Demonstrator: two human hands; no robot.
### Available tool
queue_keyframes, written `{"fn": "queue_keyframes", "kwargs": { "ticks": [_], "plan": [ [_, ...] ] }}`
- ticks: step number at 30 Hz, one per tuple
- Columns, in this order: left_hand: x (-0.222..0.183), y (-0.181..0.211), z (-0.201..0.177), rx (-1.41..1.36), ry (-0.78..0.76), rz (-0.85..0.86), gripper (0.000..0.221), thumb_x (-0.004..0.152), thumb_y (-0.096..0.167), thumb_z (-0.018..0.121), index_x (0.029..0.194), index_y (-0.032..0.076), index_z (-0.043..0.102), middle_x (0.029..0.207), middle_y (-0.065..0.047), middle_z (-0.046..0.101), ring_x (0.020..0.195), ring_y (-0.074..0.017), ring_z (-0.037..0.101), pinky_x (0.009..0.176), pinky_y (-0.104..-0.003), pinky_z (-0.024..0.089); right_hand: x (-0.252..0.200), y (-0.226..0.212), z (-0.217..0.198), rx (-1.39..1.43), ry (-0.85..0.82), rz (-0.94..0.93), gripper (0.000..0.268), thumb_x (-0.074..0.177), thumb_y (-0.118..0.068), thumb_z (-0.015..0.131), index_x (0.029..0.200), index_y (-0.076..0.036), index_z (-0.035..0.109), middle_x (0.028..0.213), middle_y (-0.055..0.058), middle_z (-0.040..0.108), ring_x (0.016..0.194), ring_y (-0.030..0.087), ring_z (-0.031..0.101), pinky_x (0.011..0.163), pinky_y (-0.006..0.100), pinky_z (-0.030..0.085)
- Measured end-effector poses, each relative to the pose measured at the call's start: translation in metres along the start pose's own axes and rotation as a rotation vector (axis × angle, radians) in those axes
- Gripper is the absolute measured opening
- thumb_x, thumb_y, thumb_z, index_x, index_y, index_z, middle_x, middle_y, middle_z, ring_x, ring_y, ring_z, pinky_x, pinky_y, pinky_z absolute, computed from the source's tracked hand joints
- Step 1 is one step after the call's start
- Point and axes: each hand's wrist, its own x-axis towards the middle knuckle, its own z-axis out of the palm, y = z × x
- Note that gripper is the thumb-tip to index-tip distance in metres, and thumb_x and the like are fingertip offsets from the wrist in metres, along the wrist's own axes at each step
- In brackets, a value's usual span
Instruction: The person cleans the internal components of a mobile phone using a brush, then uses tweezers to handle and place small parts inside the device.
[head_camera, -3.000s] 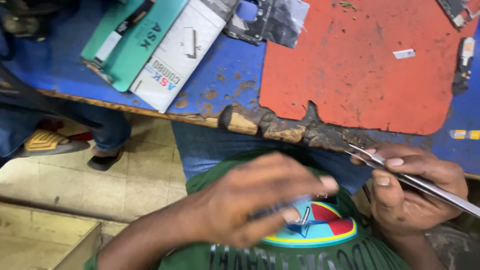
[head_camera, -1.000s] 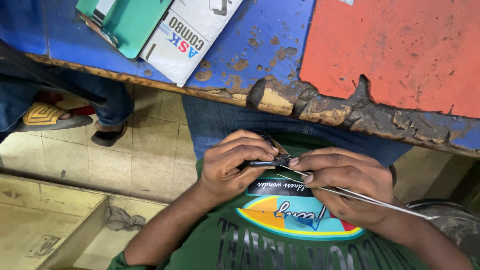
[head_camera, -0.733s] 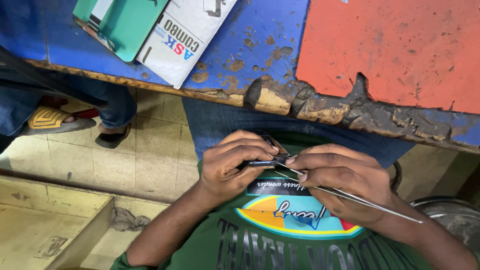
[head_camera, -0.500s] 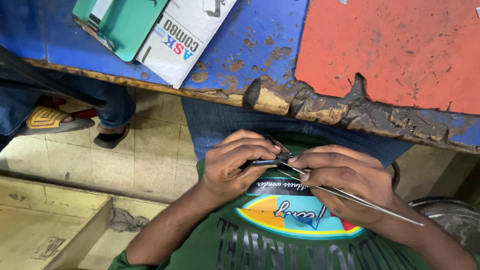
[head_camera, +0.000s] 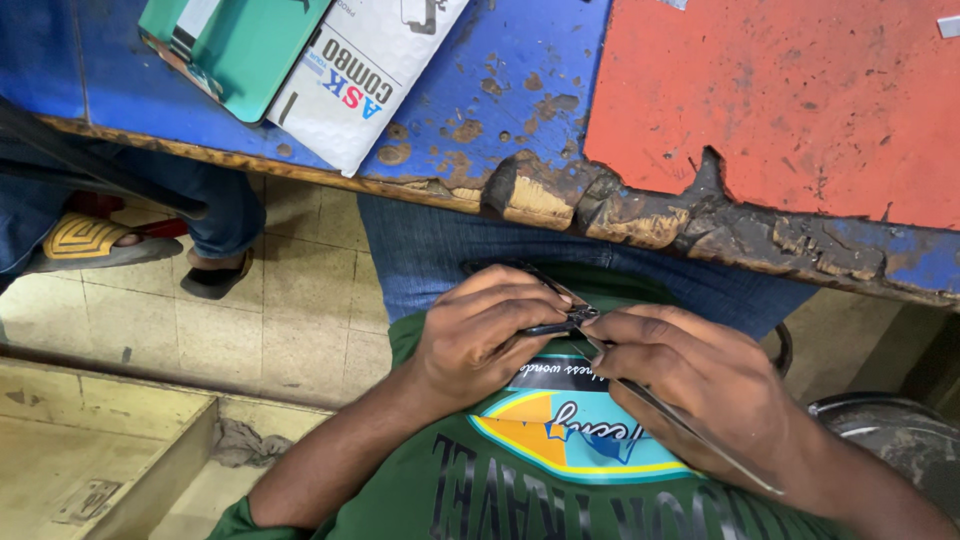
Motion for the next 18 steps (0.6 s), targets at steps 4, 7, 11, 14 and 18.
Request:
{"fn": "queue_keyframes", "kwargs": {
  "ticks": [4,7,11,14,18],
  "plan": [
    [-0.002,-0.002,0.003,0.006,-0.002,-0.026,0.024,0.081,-0.004,0.082,0.102,-0.001,0.07,0.106,-0.013,0.075,0.104,-0.0265,0.074,0.089,-0.036,0.062,0.001,0.0,0.0,-0.016,-0.011,-0.012,0.032,0.077,-0.002,0.082,0.1,-0.001,0.06,0.109,0.016,0.071,0.103,0.031,0.073,0.083,0.037,0.061],
    [-0.004,-0.004,0.003,-0.008,0.012,-0.033,0.024,0.082,-0.005,0.081,0.103,-0.001,0.07,0.106,-0.013,0.075,0.104,-0.0263,0.075,0.089,-0.036,0.062,0.002,0.007,0.005,0.042,0.006,-0.036,0.032,0.078,-0.001,0.081,0.102,-0.001,0.059,0.11,0.017,0.071,0.102,0.032,0.073,0.082,0.036,0.062],
    [-0.005,-0.004,0.001,0.006,0.009,-0.045,0.024,0.08,-0.005,0.081,0.102,0.0,0.071,0.106,-0.012,0.076,0.104,-0.0269,0.075,0.091,-0.036,0.061,0.001,0.018,0.012,0.092,0.062,-0.107,0.035,0.08,0.001,0.081,0.105,-0.001,0.056,0.113,0.018,0.07,0.101,0.033,0.073,0.08,0.036,0.062],
    [-0.004,-0.004,0.001,0.003,0.025,-0.046,0.025,0.08,-0.005,0.081,0.102,0.001,0.072,0.106,-0.012,0.076,0.104,-0.0264,0.075,0.091,-0.036,0.061,-0.001,0.023,0.016,0.082,0.098,-0.143,0.037,0.08,0.002,0.082,0.107,-0.002,0.056,0.112,0.019,0.069,0.098,0.034,0.073,0.078,0.038,0.062],
    [-0.004,-0.004,0.001,0.006,0.034,-0.051,0.024,0.081,-0.004,0.082,0.103,0.001,0.072,0.106,-0.011,0.076,0.104,-0.0255,0.075,0.091,-0.035,0.061,-0.004,0.027,0.018,0.076,0.089,-0.147,0.038,0.079,0.003,0.082,0.106,-0.003,0.056,0.113,0.021,0.07,0.097,0.033,0.073,0.076,0.036,0.062]
  ]
}}
